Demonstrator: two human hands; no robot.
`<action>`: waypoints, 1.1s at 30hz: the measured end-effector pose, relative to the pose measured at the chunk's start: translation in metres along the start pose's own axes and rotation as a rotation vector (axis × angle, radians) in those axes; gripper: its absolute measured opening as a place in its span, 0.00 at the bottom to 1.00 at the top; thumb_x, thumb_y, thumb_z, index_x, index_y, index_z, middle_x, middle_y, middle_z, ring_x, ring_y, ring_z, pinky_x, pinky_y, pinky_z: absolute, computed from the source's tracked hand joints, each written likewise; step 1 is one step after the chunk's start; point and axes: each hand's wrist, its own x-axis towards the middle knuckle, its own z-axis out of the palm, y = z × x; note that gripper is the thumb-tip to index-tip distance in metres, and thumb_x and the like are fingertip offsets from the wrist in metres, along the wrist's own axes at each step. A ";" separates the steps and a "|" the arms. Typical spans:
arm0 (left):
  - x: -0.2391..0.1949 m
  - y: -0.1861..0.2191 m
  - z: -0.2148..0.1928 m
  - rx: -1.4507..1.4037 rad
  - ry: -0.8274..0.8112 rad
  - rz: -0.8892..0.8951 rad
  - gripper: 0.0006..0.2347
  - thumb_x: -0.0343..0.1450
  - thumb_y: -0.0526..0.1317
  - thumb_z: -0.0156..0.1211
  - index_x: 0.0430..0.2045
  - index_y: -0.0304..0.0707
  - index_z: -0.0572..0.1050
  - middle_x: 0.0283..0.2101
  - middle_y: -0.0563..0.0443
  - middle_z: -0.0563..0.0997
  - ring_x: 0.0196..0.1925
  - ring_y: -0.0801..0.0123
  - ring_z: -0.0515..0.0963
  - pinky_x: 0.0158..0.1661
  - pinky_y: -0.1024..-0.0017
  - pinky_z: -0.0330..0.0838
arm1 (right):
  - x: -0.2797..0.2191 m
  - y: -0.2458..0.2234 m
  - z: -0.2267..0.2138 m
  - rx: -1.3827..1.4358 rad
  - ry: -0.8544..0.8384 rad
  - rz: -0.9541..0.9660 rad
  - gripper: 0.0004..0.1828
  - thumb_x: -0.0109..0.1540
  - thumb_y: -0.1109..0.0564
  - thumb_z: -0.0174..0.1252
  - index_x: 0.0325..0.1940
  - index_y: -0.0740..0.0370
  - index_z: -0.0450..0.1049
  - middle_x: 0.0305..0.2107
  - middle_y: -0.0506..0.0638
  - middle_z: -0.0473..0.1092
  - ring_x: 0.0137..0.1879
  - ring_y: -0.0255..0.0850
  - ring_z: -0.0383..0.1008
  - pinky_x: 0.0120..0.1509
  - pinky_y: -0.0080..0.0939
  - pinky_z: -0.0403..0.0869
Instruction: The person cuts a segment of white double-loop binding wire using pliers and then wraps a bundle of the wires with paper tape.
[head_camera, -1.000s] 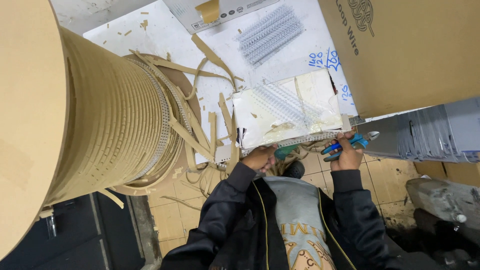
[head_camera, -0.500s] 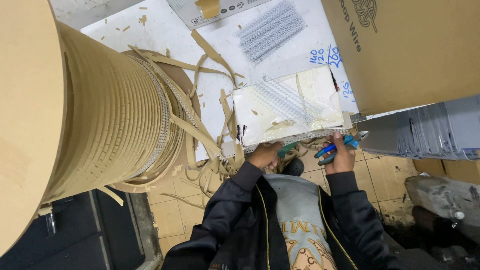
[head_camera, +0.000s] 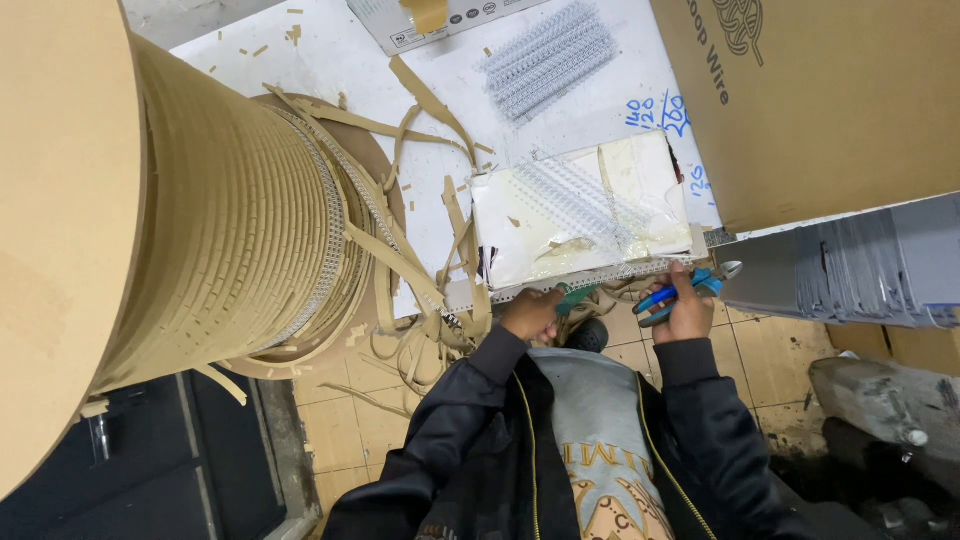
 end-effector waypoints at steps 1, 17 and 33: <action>0.008 -0.008 0.002 0.004 -0.002 0.001 0.24 0.79 0.57 0.51 0.20 0.39 0.82 0.19 0.47 0.84 0.20 0.69 0.84 0.23 0.76 0.75 | -0.005 0.006 -0.003 0.003 0.002 -0.001 0.11 0.66 0.54 0.74 0.37 0.59 0.78 0.27 0.57 0.78 0.29 0.46 0.81 0.39 0.56 0.87; 0.000 -0.013 0.014 -0.535 -0.121 -0.070 0.23 0.84 0.45 0.43 0.72 0.26 0.60 0.37 0.33 0.86 0.16 0.71 0.73 0.16 0.78 0.68 | -0.016 0.067 0.000 -1.465 -0.854 -0.236 0.36 0.74 0.49 0.55 0.80 0.73 0.54 0.67 0.73 0.65 0.72 0.69 0.68 0.73 0.73 0.73; 0.012 -0.001 0.048 -1.018 -0.096 -0.022 0.14 0.76 0.46 0.72 0.25 0.51 0.71 0.21 0.55 0.71 0.17 0.75 0.67 0.19 0.80 0.63 | -0.002 0.063 -0.014 -1.320 -0.827 -0.226 0.14 0.66 0.52 0.59 0.29 0.62 0.76 0.20 0.60 0.75 0.34 0.56 0.79 0.42 0.60 0.78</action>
